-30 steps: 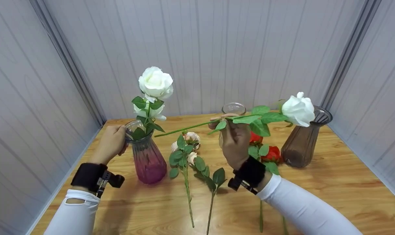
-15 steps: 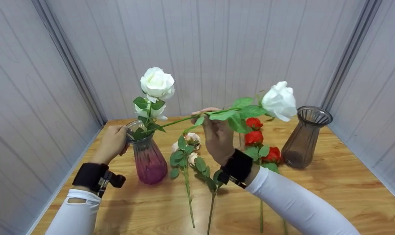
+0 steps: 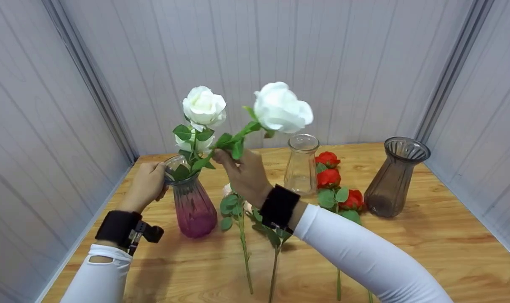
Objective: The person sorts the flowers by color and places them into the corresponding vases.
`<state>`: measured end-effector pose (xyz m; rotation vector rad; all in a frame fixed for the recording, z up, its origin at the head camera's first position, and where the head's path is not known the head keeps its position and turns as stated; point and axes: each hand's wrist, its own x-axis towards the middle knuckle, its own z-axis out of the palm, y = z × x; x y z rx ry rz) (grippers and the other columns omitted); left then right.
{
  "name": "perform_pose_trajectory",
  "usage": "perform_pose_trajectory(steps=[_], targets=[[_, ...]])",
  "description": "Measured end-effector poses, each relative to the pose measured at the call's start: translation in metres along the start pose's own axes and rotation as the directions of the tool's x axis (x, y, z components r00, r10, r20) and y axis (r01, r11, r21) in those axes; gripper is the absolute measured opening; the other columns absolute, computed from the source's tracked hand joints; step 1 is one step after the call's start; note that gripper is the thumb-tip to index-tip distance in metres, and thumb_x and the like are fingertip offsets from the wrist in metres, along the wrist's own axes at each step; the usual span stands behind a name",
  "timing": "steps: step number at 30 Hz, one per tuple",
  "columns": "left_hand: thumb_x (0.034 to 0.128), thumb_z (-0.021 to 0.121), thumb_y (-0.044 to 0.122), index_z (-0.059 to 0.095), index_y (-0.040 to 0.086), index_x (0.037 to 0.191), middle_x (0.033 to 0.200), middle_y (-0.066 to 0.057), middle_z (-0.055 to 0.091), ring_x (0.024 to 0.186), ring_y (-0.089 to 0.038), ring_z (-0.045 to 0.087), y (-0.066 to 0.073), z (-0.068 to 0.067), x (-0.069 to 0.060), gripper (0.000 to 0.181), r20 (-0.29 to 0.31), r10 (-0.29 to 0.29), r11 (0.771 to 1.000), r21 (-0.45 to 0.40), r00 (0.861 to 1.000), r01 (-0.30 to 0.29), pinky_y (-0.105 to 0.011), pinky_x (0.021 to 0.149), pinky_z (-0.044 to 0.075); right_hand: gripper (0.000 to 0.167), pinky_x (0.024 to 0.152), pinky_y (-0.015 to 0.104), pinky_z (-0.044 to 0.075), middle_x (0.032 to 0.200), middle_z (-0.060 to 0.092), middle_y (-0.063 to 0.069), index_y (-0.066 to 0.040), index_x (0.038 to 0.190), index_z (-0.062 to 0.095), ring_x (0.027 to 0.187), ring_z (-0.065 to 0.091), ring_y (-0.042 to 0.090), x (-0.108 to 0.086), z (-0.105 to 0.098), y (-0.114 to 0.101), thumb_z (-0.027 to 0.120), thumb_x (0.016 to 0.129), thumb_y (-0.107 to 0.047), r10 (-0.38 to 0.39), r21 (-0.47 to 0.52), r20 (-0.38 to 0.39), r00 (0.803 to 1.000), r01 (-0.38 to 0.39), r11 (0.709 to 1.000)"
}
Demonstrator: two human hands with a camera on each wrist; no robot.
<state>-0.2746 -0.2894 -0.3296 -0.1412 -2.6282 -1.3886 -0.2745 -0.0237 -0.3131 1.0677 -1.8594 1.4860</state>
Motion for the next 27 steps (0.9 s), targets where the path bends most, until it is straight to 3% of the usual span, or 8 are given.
perform_pose_trajectory(steps=[6, 11, 13, 15, 18, 20, 23, 27], targets=[[0.1137, 0.027, 0.014, 0.057, 0.004, 0.078, 0.050, 0.004, 0.050, 0.038, -0.009, 0.044, 0.000, 0.003, 0.000, 0.047, -0.016, -0.006, 0.999, -0.035, 1.000, 0.006, -0.027, 0.044, 0.042, 0.020, 0.083, 0.034, 0.063, 0.089, 0.075, 0.017, 0.002, 0.109, 0.070, 0.086, 0.076, 0.028, 0.001, 0.011, -0.002, 0.057, 0.113, -0.012, 0.028, -0.161, 0.107, 0.994, -0.011, 0.987], [0.1147, 0.027, 0.014, 0.058, 0.004, 0.078, 0.049, 0.005, 0.050, 0.037, -0.009, 0.043, 0.000, 0.004, -0.001, 0.048, -0.019, -0.007, 0.998, -0.062, 1.000, 0.005, -0.027, 0.043, 0.042, 0.023, 0.075, 0.023, 0.056, 0.085, 0.071, 0.015, 0.004, 0.106, 0.069, 0.073, 0.063, 0.017, -0.001, 0.020, -0.001, 0.055, 0.114, -0.013, -0.008, -0.205, 0.208, 0.978, 0.051, 0.977], [0.1151, 0.028, 0.015, 0.055, 0.006, 0.077, 0.049, 0.005, 0.051, 0.037, -0.009, 0.044, 0.001, 0.003, -0.002, 0.048, -0.021, -0.014, 0.998, -0.064, 1.000, 0.013, -0.028, 0.044, 0.043, 0.022, 0.068, 0.023, 0.048, 0.080, 0.067, 0.014, 0.004, 0.107, 0.068, 0.067, 0.050, 0.015, -0.001, 0.024, 0.000, 0.055, 0.114, -0.013, -0.020, -0.211, 0.234, 0.972, 0.070, 0.975], [0.1159, 0.028, 0.016, 0.052, 0.008, 0.077, 0.049, 0.004, 0.051, 0.038, -0.009, 0.045, 0.001, 0.003, -0.002, 0.047, -0.023, -0.025, 0.997, -0.070, 0.999, 0.023, -0.028, 0.044, 0.044, 0.020, 0.066, 0.024, 0.045, 0.080, 0.067, 0.014, 0.003, 0.112, 0.066, 0.065, 0.049, 0.014, 0.000, 0.027, 0.001, 0.056, 0.114, -0.014, -0.026, -0.214, 0.249, 0.968, 0.081, 0.974], [0.1166, 0.029, 0.018, 0.056, 0.006, 0.084, 0.051, 0.003, 0.053, 0.040, -0.009, 0.046, 0.001, 0.001, -0.003, 0.044, -0.028, -0.041, 0.996, -0.075, 0.999, 0.039, -0.028, 0.045, 0.045, 0.020, 0.072, 0.025, 0.053, 0.097, 0.075, 0.017, 0.002, 0.125, 0.063, 0.076, 0.066, 0.017, 0.001, 0.032, 0.002, 0.058, 0.113, -0.013, -0.019, -0.211, 0.268, 0.963, 0.078, 0.974], [0.1172, 0.030, 0.020, 0.058, 0.004, 0.087, 0.052, 0.002, 0.053, 0.040, -0.010, 0.046, 0.001, 0.001, -0.003, 0.044, -0.023, -0.038, 0.996, -0.083, 0.999, 0.036, -0.028, 0.045, 0.045, 0.024, 0.082, 0.028, 0.059, 0.112, 0.075, 0.018, 0.002, 0.132, 0.063, 0.094, 0.074, 0.024, 0.001, 0.035, 0.002, 0.061, 0.112, -0.011, -0.006, -0.214, 0.273, 0.962, 0.067, 0.974], [0.1183, 0.034, 0.026, 0.063, 0.005, 0.087, 0.051, 0.003, 0.052, 0.039, -0.009, 0.045, 0.000, 0.001, -0.003, 0.048, -0.020, -0.023, 0.997, -0.073, 1.000, 0.021, -0.028, 0.043, 0.044, 0.027, 0.096, 0.034, 0.062, 0.128, 0.075, 0.018, 0.001, 0.133, 0.070, 0.113, 0.075, 0.029, 0.001, 0.038, 0.002, 0.066, 0.109, -0.011, 0.016, -0.243, 0.277, 0.961, 0.054, 0.968], [0.1194, 0.036, 0.033, 0.060, 0.008, 0.080, 0.050, 0.004, 0.050, 0.038, -0.009, 0.044, -0.001, 0.002, -0.003, 0.052, -0.017, -0.008, 0.998, -0.062, 1.000, 0.007, -0.028, 0.042, 0.044, 0.020, 0.092, 0.033, 0.061, 0.112, 0.081, 0.012, -0.002, 0.119, 0.080, 0.103, 0.075, 0.027, 0.000, 0.043, 0.003, 0.070, 0.107, -0.014, 0.048, -0.315, 0.305, 0.951, 0.053, 0.948]])
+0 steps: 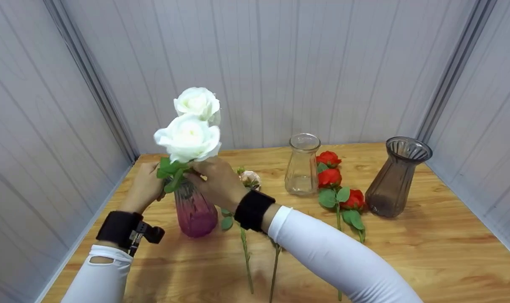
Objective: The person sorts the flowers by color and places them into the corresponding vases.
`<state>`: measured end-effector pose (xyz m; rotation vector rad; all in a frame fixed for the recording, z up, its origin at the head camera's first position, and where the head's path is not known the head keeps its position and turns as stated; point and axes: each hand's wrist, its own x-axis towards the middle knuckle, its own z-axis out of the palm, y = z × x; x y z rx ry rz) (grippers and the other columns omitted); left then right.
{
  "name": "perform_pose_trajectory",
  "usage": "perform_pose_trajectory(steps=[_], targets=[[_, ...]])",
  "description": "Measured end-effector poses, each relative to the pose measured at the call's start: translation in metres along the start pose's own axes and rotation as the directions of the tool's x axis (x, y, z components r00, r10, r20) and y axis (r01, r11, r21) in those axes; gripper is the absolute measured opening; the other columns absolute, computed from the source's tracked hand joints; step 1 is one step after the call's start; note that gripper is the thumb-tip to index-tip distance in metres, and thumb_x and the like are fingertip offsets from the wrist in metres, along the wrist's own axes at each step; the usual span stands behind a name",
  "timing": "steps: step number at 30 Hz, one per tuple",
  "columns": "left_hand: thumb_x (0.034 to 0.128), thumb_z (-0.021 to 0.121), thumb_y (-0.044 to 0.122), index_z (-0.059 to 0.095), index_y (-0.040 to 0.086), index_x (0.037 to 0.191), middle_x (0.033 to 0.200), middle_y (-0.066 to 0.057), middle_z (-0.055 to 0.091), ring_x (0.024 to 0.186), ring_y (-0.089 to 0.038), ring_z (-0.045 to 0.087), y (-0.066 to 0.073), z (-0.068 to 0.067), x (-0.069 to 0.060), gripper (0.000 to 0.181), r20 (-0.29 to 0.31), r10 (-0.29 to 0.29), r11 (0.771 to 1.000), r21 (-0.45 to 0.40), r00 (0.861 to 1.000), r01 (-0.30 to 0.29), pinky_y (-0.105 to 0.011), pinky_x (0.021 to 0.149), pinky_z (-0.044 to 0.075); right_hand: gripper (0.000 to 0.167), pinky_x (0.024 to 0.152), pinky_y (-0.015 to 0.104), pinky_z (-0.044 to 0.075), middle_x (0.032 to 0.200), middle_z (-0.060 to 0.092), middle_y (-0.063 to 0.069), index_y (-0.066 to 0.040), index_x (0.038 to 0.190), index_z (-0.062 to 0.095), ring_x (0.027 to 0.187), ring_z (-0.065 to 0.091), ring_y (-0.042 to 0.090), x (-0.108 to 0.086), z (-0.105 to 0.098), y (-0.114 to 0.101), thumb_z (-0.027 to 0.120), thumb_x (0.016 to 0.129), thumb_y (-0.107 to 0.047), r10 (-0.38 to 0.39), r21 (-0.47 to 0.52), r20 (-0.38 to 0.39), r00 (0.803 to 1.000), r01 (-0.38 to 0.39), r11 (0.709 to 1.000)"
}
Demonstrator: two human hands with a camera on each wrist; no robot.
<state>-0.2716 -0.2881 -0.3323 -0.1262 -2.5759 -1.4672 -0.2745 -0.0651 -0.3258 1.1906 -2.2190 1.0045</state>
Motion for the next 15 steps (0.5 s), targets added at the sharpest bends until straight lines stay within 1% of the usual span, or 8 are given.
perform_pose_trajectory(steps=[2, 5, 6, 7, 9, 12, 14, 15], targets=[[0.1193, 0.034, 0.028, 0.057, 0.009, 0.079, 0.051, 0.003, 0.051, 0.038, -0.009, 0.045, 0.0001, 0.0000, -0.0004, 0.050, 0.000, 0.000, 1.000, -0.007, 1.000, 0.000, -0.027, 0.043, 0.044, 0.018, 0.092, 0.033, 0.059, 0.107, 0.079, 0.011, -0.001, 0.111, 0.081, 0.101, 0.073, 0.027, 0.0007, 0.0030, 0.0007, 0.072, 0.106, -0.016, 0.011, -0.032, 0.020, 1.000, -0.010, 0.999], [0.1177, 0.031, 0.019, 0.053, 0.010, 0.078, 0.053, 0.002, 0.052, 0.039, -0.009, 0.045, 0.0006, 0.0004, -0.0009, 0.046, -0.002, 0.000, 0.999, -0.037, 1.000, 0.000, -0.027, 0.043, 0.044, 0.019, 0.095, 0.033, 0.059, 0.111, 0.077, 0.012, -0.001, 0.113, 0.082, 0.105, 0.072, 0.026, 0.0012, 0.0070, 0.0024, 0.071, 0.106, -0.015, 0.027, -0.048, 0.046, 0.999, -0.024, 0.999], [0.1180, 0.032, 0.020, 0.052, 0.010, 0.077, 0.053, 0.003, 0.052, 0.039, -0.008, 0.045, 0.0007, 0.0009, -0.0011, 0.046, -0.004, -0.001, 0.999, -0.036, 1.000, 0.001, -0.026, 0.043, 0.043, 0.020, 0.096, 0.032, 0.059, 0.113, 0.077, 0.012, -0.001, 0.115, 0.082, 0.107, 0.072, 0.026, 0.0009, 0.0080, 0.0032, 0.071, 0.107, -0.014, 0.036, -0.046, 0.056, 0.998, -0.033, 0.998], [0.1179, 0.034, 0.022, 0.051, 0.010, 0.074, 0.052, 0.003, 0.052, 0.039, -0.008, 0.045, 0.0006, 0.0015, -0.0009, 0.048, -0.010, 0.001, 1.000, -0.023, 1.000, -0.001, -0.026, 0.042, 0.043, 0.020, 0.095, 0.033, 0.060, 0.112, 0.077, 0.012, -0.001, 0.116, 0.082, 0.107, 0.071, 0.027, 0.0009, 0.0088, 0.0041, 0.070, 0.107, -0.014, 0.042, -0.049, 0.070, 0.997, -0.039, 0.998], [0.1181, 0.038, 0.028, 0.054, 0.010, 0.072, 0.050, 0.004, 0.051, 0.038, -0.008, 0.045, 0.0005, 0.0025, -0.0006, 0.052, -0.021, 0.008, 1.000, -0.006, 1.000, -0.008, -0.026, 0.040, 0.042, 0.023, 0.096, 0.032, 0.060, 0.115, 0.078, 0.011, -0.004, 0.123, 0.081, 0.109, 0.072, 0.025, 0.0010, 0.0098, 0.0054, 0.067, 0.108, -0.014, 0.055, -0.050, 0.099, 0.994, -0.050, 0.998], [0.1181, 0.043, 0.036, 0.060, 0.008, 0.074, 0.049, 0.003, 0.052, 0.036, -0.008, 0.045, -0.0002, 0.0036, 0.0007, 0.054, -0.049, 0.053, 0.998, 0.020, 0.997, -0.053, -0.026, 0.038, 0.042, 0.024, 0.093, 0.031, 0.060, 0.111, 0.079, 0.008, -0.006, 0.121, 0.082, 0.105, 0.073, 0.023, 0.0021, 0.0094, 0.0068, 0.064, 0.109, -0.016, 0.074, -0.060, 0.146, 0.987, -0.066, 0.996], [0.1181, 0.044, 0.035, 0.071, 0.002, 0.089, 0.066, -0.007, 0.069, 0.052, -0.005, 0.058, -0.0010, 0.0027, 0.0013, 0.052, -0.070, 0.080, 0.996, 0.036, 0.994, -0.077, -0.024, 0.055, 0.053, 0.023, 0.086, 0.028, 0.058, 0.098, 0.076, 0.003, -0.009, 0.108, 0.083, 0.094, 0.070, 0.017, 0.0035, 0.0079, 0.0074, 0.062, 0.110, -0.019, 0.080, -0.072, 0.174, 0.982, -0.068, 0.995], [0.1181, 0.044, 0.035, 0.073, 0.000, 0.095, 0.070, -0.007, 0.070, 0.053, -0.005, 0.058, -0.0013, 0.0021, 0.0012, 0.051, -0.076, 0.086, 0.996, 0.042, 0.993, -0.083, -0.025, 0.055, 0.053, 0.024, 0.082, 0.027, 0.056, 0.092, 0.073, 0.001, -0.010, 0.102, 0.081, 0.089, 0.068, 0.016, 0.0042, 0.0069, 0.0074, 0.060, 0.110, -0.020, 0.087, -0.076, 0.190, 0.978, -0.074, 0.994]])
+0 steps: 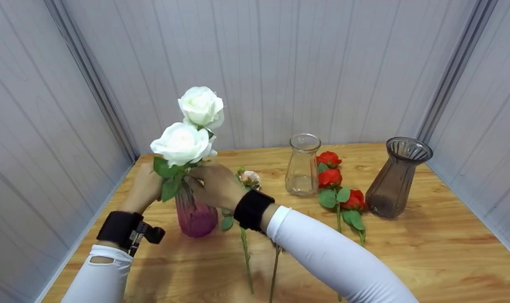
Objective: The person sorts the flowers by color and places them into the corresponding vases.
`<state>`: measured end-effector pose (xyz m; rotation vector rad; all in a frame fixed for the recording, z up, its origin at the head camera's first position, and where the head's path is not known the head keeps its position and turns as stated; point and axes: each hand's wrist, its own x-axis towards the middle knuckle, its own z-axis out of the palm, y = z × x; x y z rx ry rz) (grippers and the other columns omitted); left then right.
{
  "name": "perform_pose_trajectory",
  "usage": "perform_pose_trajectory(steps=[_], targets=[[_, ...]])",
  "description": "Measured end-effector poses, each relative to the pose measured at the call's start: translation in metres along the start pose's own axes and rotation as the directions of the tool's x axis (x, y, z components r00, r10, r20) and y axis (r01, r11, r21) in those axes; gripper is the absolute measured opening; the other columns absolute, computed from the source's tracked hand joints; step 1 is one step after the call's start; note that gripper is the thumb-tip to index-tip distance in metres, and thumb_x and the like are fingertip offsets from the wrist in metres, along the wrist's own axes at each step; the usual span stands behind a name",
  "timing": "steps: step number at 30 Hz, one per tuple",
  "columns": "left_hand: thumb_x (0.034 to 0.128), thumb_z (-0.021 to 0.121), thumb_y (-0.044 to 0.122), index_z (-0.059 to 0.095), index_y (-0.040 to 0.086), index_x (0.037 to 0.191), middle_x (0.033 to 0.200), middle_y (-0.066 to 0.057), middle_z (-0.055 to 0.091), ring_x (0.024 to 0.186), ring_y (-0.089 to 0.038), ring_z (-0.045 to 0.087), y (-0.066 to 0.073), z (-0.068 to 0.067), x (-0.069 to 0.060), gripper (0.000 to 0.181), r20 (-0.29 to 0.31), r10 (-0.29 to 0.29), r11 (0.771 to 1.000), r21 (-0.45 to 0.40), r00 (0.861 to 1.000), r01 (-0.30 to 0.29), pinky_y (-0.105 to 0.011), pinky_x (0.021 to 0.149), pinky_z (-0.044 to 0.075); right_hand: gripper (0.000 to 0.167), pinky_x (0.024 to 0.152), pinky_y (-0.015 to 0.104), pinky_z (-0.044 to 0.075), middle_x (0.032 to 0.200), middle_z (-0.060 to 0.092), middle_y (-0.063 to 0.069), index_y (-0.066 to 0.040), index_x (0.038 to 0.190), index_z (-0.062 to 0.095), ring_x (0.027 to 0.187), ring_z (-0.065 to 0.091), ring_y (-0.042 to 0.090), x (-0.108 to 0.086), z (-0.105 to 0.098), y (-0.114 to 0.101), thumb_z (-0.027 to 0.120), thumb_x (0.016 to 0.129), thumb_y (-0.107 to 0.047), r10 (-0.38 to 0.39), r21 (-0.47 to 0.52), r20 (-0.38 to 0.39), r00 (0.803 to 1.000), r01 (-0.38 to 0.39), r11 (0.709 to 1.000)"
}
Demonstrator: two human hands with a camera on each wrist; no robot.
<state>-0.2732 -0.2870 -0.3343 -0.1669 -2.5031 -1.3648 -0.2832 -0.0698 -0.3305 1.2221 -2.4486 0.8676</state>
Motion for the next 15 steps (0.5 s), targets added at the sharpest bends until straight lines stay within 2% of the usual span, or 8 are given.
perform_pose_trajectory(steps=[2, 4, 6, 9, 11, 13, 15], targets=[[0.1181, 0.044, 0.033, 0.075, 0.000, 0.107, 0.074, -0.006, 0.070, 0.054, -0.004, 0.057, -0.001, -0.001, 0.000, 0.047, -0.006, 0.014, 1.000, 0.000, 1.000, -0.014, -0.025, 0.057, 0.054, 0.027, 0.078, 0.028, 0.053, 0.087, 0.070, 0.001, -0.010, 0.097, 0.077, 0.083, 0.065, 0.015, -0.001, -0.002, 0.001, 0.058, 0.111, -0.022, 0.001, 0.003, 0.030, 1.000, -0.001, 1.000], [0.1182, 0.043, 0.032, 0.074, -0.002, 0.113, 0.076, -0.006, 0.070, 0.056, -0.005, 0.057, -0.002, -0.001, -0.001, 0.045, 0.004, 0.019, 1.000, -0.016, 1.000, -0.019, -0.024, 0.058, 0.054, 0.027, 0.077, 0.027, 0.053, 0.089, 0.072, 0.002, -0.010, 0.103, 0.078, 0.082, 0.064, 0.013, -0.003, -0.005, 0.002, 0.056, 0.112, -0.022, -0.001, 0.023, 0.052, 0.999, -0.001, 1.000], [0.1186, 0.043, 0.032, 0.070, 0.000, 0.103, 0.061, 0.003, 0.055, 0.040, -0.008, 0.045, -0.003, 0.000, -0.002, 0.045, 0.017, 0.027, 0.999, -0.041, 1.000, -0.026, -0.026, 0.041, 0.044, 0.029, 0.075, 0.027, 0.053, 0.092, 0.075, 0.006, -0.008, 0.122, 0.079, 0.079, 0.065, 0.014, -0.007, -0.008, 0.003, 0.056, 0.112, -0.023, 0.000, 0.058, 0.066, 0.998, -0.004, 0.998], [0.1189, 0.043, 0.034, 0.070, 0.002, 0.107, 0.063, 0.005, 0.055, 0.045, -0.008, 0.048, -0.004, 0.001, -0.003, 0.044, 0.013, 0.029, 0.997, -0.066, 1.000, -0.028, -0.025, 0.046, 0.045, 0.034, 0.068, 0.022, 0.048, 0.086, 0.069, 0.005, -0.006, 0.139, 0.072, 0.072, 0.058, 0.010, -0.015, -0.014, 0.006, 0.060, 0.110, -0.018, -0.016, 0.115, 0.048, 0.999, 0.010, 0.993], [0.1188, 0.043, 0.033, 0.070, 0.001, 0.101, 0.061, 0.004, 0.056, 0.045, -0.009, 0.048, -0.004, 0.001, -0.004, 0.046, 0.004, 0.016, 0.995, -0.096, 1.000, -0.016, -0.025, 0.046, 0.045, 0.034, 0.061, 0.022, 0.040, 0.074, 0.056, 0.001, -0.004, 0.138, 0.072, 0.064, 0.047, 0.008, -0.018, -0.020, 0.009, 0.062, 0.108, -0.014, -0.037, 0.154, 0.022, 0.999, 0.034, 0.987], [0.1188, 0.042, 0.033, 0.070, 0.003, 0.093, 0.059, 0.005, 0.057, 0.044, -0.009, 0.048, -0.005, 0.002, -0.006, 0.049, 0.001, 0.006, 0.992, -0.127, 1.000, -0.006, -0.025, 0.045, 0.045, 0.032, 0.061, 0.019, 0.040, 0.072, 0.052, -0.003, -0.001, 0.135, 0.073, 0.063, 0.045, 0.005, -0.020, -0.026, 0.012, 0.064, 0.105, -0.009, -0.061, 0.192, -0.012, 0.998, 0.062, 0.979], [0.1192, 0.041, 0.033, 0.065, 0.004, 0.079, 0.054, 0.004, 0.056, 0.042, -0.010, 0.048, -0.005, 0.002, -0.008, 0.054, 0.005, 0.003, 0.986, -0.165, 1.000, -0.002, -0.025, 0.043, 0.044, 0.031, 0.062, 0.018, 0.042, 0.069, 0.054, 0.000, 0.002, 0.133, 0.072, 0.062, 0.046, 0.004, -0.022, -0.032, 0.016, 0.065, 0.104, -0.006, -0.077, 0.229, -0.040, 0.996, 0.085, 0.970]])
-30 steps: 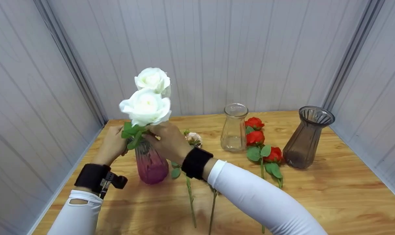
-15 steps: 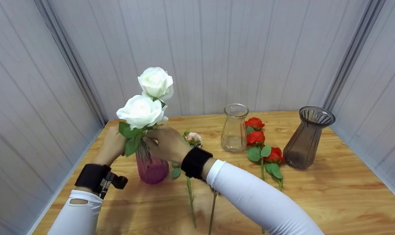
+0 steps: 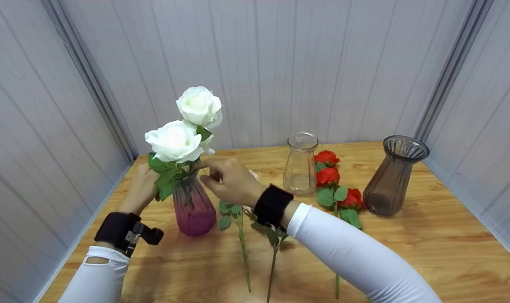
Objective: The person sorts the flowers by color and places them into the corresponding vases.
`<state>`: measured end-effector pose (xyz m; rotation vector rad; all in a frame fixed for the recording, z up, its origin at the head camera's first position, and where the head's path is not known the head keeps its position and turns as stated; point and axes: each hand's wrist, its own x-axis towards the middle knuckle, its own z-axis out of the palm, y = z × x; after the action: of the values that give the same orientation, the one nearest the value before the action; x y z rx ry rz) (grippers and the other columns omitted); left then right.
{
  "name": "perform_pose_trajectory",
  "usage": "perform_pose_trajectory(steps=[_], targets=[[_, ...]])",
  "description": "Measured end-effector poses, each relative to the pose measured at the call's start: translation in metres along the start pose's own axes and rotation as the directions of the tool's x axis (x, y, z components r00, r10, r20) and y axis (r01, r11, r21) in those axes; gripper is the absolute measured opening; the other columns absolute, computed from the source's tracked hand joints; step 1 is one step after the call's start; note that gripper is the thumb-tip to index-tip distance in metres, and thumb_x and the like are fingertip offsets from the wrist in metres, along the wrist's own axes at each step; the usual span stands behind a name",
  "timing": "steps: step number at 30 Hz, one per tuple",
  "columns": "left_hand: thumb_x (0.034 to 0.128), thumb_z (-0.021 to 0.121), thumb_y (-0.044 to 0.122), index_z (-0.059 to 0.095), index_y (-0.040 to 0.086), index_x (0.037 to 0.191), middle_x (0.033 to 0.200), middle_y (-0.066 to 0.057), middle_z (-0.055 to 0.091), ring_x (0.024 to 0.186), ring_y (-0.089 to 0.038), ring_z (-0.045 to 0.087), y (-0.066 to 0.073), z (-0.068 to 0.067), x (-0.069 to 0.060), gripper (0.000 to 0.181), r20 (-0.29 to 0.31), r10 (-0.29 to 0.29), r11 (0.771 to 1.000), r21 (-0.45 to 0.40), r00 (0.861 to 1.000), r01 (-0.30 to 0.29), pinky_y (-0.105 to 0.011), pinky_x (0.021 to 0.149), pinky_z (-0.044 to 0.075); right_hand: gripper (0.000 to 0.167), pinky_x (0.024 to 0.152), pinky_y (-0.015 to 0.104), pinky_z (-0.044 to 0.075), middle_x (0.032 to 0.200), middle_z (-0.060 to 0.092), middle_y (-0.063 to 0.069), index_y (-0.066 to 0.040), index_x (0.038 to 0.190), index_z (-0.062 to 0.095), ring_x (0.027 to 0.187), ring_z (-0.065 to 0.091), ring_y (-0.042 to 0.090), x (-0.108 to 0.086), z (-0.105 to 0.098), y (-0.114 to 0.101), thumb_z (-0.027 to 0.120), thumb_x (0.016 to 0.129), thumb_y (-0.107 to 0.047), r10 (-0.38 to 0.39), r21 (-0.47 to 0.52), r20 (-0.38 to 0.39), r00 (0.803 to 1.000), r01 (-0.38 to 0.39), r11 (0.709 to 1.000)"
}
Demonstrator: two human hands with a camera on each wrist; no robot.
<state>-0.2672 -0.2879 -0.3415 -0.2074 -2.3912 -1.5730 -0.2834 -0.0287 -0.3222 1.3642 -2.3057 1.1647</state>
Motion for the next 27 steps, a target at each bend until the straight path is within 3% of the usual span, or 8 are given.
perform_pose_trajectory(steps=[2, 6, 9, 12, 15, 19, 23, 27], targets=[[0.1195, 0.040, 0.033, 0.060, 0.008, 0.072, 0.050, 0.002, 0.054, 0.039, -0.011, 0.046, -0.001, -0.001, -0.002, 0.058, 0.003, -0.004, 1.000, -0.021, 1.000, 0.004, -0.026, 0.041, 0.043, 0.031, 0.062, 0.018, 0.045, 0.069, 0.059, 0.007, 0.004, 0.132, 0.071, 0.062, 0.047, 0.004, -0.002, -0.008, 0.003, 0.066, 0.103, -0.004, -0.005, 0.027, -0.021, 1.000, 0.006, 1.000], [0.1191, 0.038, 0.041, 0.058, 0.011, 0.072, 0.052, 0.003, 0.053, 0.042, -0.012, 0.047, 0.000, -0.002, -0.004, 0.059, 0.001, -0.033, 0.999, -0.024, 0.999, 0.033, -0.027, 0.043, 0.045, 0.027, 0.060, 0.018, 0.045, 0.077, 0.067, 0.016, 0.006, 0.126, 0.072, 0.061, 0.048, 0.003, -0.009, -0.023, 0.012, 0.066, 0.102, -0.003, 0.021, 0.041, -0.059, 0.998, -0.019, 0.999], [0.1181, 0.036, 0.047, 0.055, 0.013, 0.073, 0.054, 0.003, 0.053, 0.045, -0.012, 0.048, 0.000, -0.004, -0.005, 0.059, -0.013, -0.076, 0.997, 0.000, 0.997, 0.076, -0.029, 0.045, 0.046, 0.025, 0.058, 0.018, 0.046, 0.076, 0.066, 0.010, 0.006, 0.125, 0.072, 0.061, 0.048, 0.003, -0.015, -0.036, 0.019, 0.067, 0.102, -0.002, 0.052, 0.032, -0.080, 0.995, -0.049, 0.998], [0.1173, 0.031, 0.040, 0.054, 0.010, 0.078, 0.057, 0.003, 0.055, 0.045, -0.011, 0.050, -0.001, -0.007, -0.006, 0.054, -0.042, -0.117, 0.992, 0.035, 0.992, 0.119, -0.028, 0.046, 0.048, 0.026, 0.059, 0.018, 0.046, 0.071, 0.061, 0.005, 0.006, 0.127, 0.072, 0.061, 0.049, 0.003, -0.022, -0.048, 0.027, 0.067, 0.102, -0.002, 0.072, 0.012, -0.105, 0.992, -0.071, 0.997], [0.1168, 0.025, 0.032, 0.062, 0.003, 0.098, 0.060, 0.002, 0.058, 0.045, -0.010, 0.053, -0.004, -0.012, -0.009, 0.051, -0.061, -0.149, 0.986, 0.069, 0.987, 0.153, -0.028, 0.049, 0.050, 0.026, 0.060, 0.018, 0.045, 0.072, 0.062, 0.007, 0.006, 0.126, 0.072, 0.061, 0.049, 0.004, -0.030, -0.060, 0.035, 0.067, 0.102, -0.003, 0.075, -0.028, -0.145, 0.987, -0.080, 0.996], [0.1188, 0.022, 0.034, 0.061, -0.004, 0.126, 0.064, 0.003, 0.062, 0.047, -0.010, 0.055, -0.009, -0.015, -0.018, 0.055, -0.062, -0.159, 0.979, 0.122, 0.985, 0.166, -0.027, 0.050, 0.051, 0.025, 0.063, 0.020, 0.043, 0.073, 0.064, 0.010, 0.005, 0.125, 0.074, 0.063, 0.050, 0.005, -0.040, -0.073, 0.046, 0.067, 0.103, -0.006, 0.077, -0.077, -0.191, 0.979, -0.094, 0.993], [0.1180, 0.024, 0.033, 0.063, -0.002, 0.115, 0.064, 0.002, 0.062, 0.050, -0.013, 0.057, -0.012, -0.011, -0.029, 0.053, -0.090, -0.149, 0.968, 0.190, 0.985, 0.164, -0.029, 0.051, 0.049, 0.026, 0.065, 0.022, 0.044, 0.075, 0.065, 0.009, 0.004, 0.127, 0.073, 0.064, 0.051, 0.006, -0.050, -0.084, 0.054, 0.066, 0.105, -0.008, 0.128, -0.072, -0.205, 0.970, -0.145, 0.987], [0.1152, 0.023, 0.029, 0.062, 0.003, 0.099, 0.067, -0.002, 0.063, 0.054, -0.018, 0.060, -0.011, -0.005, -0.042, 0.050, -0.121, -0.138, 0.941, 0.293, 0.983, 0.168, -0.032, 0.055, 0.047, 0.025, 0.065, 0.022, 0.045, 0.076, 0.065, 0.008, 0.004, 0.126, 0.074, 0.065, 0.052, 0.008, -0.058, -0.094, 0.063, 0.066, 0.105, -0.006, 0.180, -0.060, -0.247, 0.952, -0.201, 0.978]])
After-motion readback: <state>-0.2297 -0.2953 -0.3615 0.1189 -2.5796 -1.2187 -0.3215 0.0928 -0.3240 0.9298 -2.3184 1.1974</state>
